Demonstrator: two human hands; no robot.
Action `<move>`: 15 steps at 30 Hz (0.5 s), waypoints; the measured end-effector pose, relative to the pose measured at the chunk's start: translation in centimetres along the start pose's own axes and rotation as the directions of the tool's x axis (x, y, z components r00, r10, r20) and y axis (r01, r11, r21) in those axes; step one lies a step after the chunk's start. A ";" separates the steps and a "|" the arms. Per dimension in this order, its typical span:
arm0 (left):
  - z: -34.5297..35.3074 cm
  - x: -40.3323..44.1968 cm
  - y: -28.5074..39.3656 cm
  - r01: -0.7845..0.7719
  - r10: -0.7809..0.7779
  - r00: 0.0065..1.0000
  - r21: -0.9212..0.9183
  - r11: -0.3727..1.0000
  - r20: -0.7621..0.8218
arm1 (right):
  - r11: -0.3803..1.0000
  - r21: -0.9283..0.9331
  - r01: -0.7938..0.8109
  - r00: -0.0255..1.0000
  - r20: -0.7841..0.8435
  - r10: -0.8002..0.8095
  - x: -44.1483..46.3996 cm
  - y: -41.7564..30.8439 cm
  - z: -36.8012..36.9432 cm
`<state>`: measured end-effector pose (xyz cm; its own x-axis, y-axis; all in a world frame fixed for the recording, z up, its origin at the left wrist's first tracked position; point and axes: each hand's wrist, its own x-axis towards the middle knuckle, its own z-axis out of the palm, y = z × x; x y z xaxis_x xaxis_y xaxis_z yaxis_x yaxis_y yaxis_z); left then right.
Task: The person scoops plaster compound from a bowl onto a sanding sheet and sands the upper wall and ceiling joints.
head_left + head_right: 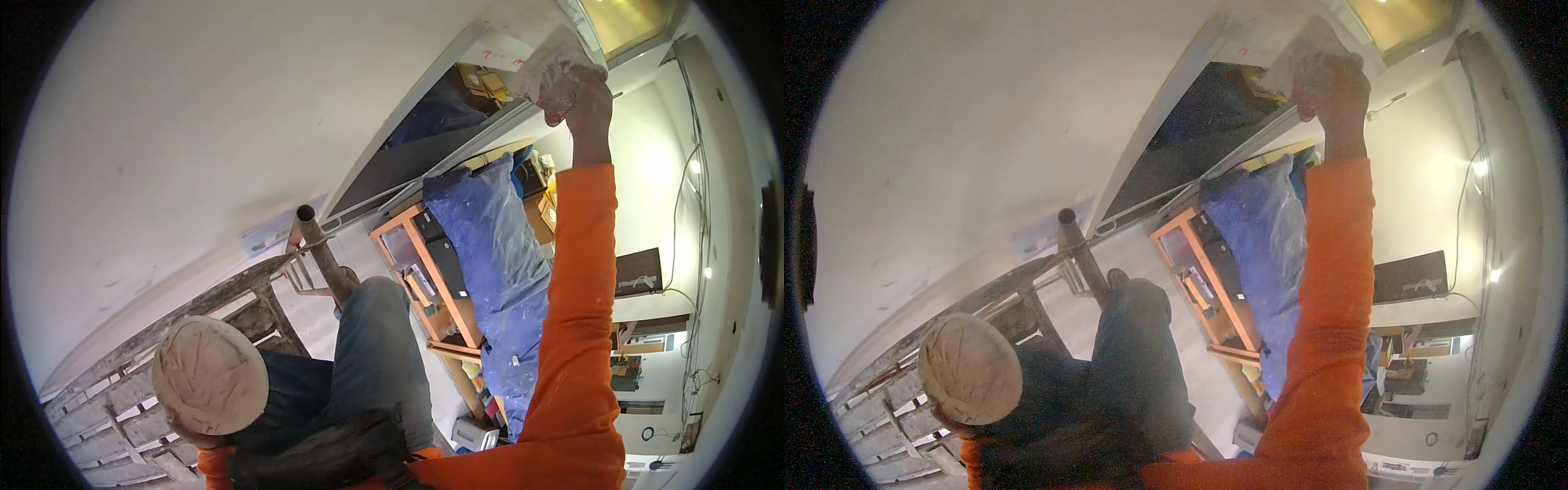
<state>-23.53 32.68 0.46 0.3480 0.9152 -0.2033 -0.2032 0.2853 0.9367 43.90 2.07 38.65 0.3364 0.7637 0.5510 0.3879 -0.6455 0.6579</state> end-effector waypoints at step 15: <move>0.1 -1.0 -0.1 0.079 -0.081 0.993 0.025 0.997 0.089 | 0.423 0.808 -0.410 0.859 0.185 0.478 3.1 -1.1 1.6</move>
<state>-23.75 31.65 0.63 0.4435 0.8600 -0.2524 -0.1517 0.3495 0.9246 45.95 5.15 38.83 0.6333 0.3461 0.6921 0.7197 -0.5922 -0.3624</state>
